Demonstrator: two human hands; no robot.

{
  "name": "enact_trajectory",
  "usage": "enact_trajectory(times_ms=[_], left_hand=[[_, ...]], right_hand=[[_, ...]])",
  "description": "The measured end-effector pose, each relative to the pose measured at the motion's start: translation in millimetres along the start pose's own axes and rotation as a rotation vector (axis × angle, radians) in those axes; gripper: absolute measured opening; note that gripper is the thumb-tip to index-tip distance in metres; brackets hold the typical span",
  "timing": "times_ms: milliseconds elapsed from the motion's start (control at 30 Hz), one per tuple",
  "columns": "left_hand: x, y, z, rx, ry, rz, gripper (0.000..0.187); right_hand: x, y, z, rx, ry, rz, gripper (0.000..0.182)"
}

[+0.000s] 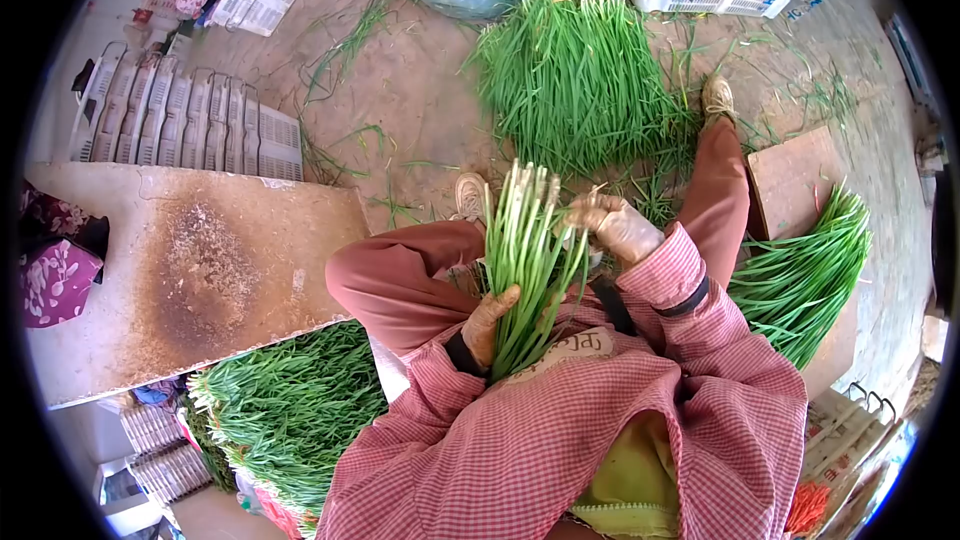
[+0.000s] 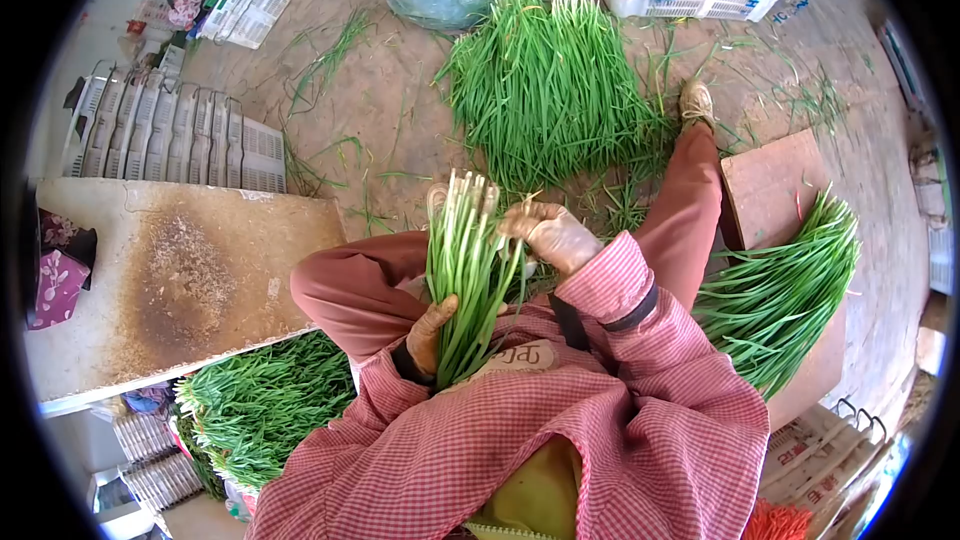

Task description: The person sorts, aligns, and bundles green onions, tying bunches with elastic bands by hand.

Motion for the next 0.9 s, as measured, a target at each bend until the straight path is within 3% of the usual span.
enact_trajectory(times_ms=[67,100,133,167,200,233,300,333,367,400,433,467,567,600,633,667,700,733,767,800,833,867,900], left_hand=[[-2,6,4,0.097,-0.101,0.153,0.039],[6,12,0,0.069,-0.088,0.126,0.039],[2,18,5,0.107,-0.087,0.072,0.037],[3,20,0,0.121,-0.073,0.003,0.035],[2,12,6,0.138,-0.111,-0.018,0.032],[1,13,7,0.134,-0.109,-0.01,0.032],[2,15,9,0.046,-0.112,-0.032,0.031],[3,16,8,0.045,-0.123,-0.065,0.035],[1,15,8,0.043,-0.126,-0.07,0.035],[0,13,12,0.043,-0.15,-0.081,0.038],[-1,11,18,0.044,-0.179,-0.09,0.04],[1,17,16,0.013,-0.162,-0.075,0.044],[8,4,11,0.03,-0.071,-0.09,0.044],[9,-2,6,0.034,0.003,-0.173,0.046],[8,-10,6,0.042,0.023,-0.167,0.046],[6,-18,3,0.2,0.096,-0.061,0.046],[5,-20,4,0.357,0.158,0.044,0.046],[9,-18,12,0.517,0.184,-0.071,0.053],[6,-16,32,0.733,0.082,-0.121,0.062],[11,-19,61,0.704,-0.128,-0.146,0.069],[15,-27,75,0.678,-0.188,-0.16,0.074],[19,-35,89,0.653,-0.247,-0.175,0.08],[22,-54,85,0.638,-0.157,-0.179,0.085]], right_hand=[[2,-12,-9,0.164,0.031,-0.133,0.024],[1,-4,-17,0.294,0.067,-0.036,0.021],[7,-8,-29,0.451,0.053,-0.139,0.02],[5,4,-54,0.454,0.23,-0.12,0.018],[-3,22,-73,0.902,0.24,0.166,0.021],[-2,33,-102,1.216,0.273,0.053,0.019],[31,126,-140,0.715,0.69,-0.172,0.018],[18,163,-139,0.107,0.559,0.643,0.021],[28,216,-126,-0.653,0.523,0.744,0.028],[11,192,-129,-0.657,0.536,0.741,0.028],[-20,135,-124,-1.072,0.395,0.658,0.044],[-33,93,-102,-1.115,0.455,0.502,0.049],[-20,-4,7,-0.149,0.56,-0.247,0.068],[-11,-20,25,0.112,0.526,-0.323,0.075],[0,-26,29,0.132,0.481,-0.294,0.069],[9,-36,27,0.679,0.255,-0.139,0.069],[9,-42,0,0.673,0.182,-0.007,0.057],[15,-41,-3,0.653,0.21,-0.046,0.047],[21,-42,-7,0.629,0.239,-0.091,0.037],[19,-45,-15,0.598,0.269,-0.062,0.019],[13,-48,-19,0.581,0.209,-0.031,0.016],[13,-51,-25,0.493,0.265,-0.035,0.014],[12,-56,-31,0.404,0.321,-0.037,0.013]])
Point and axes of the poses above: each hand's wrist, its own x-axis towards the middle knuckle, its own y-axis out of the back of the hand, z = x × y, the point moved 8 cm from there along x, towards the middle knuckle, and after that the axes turned 10 degrees about y, right-handed, at the moved point
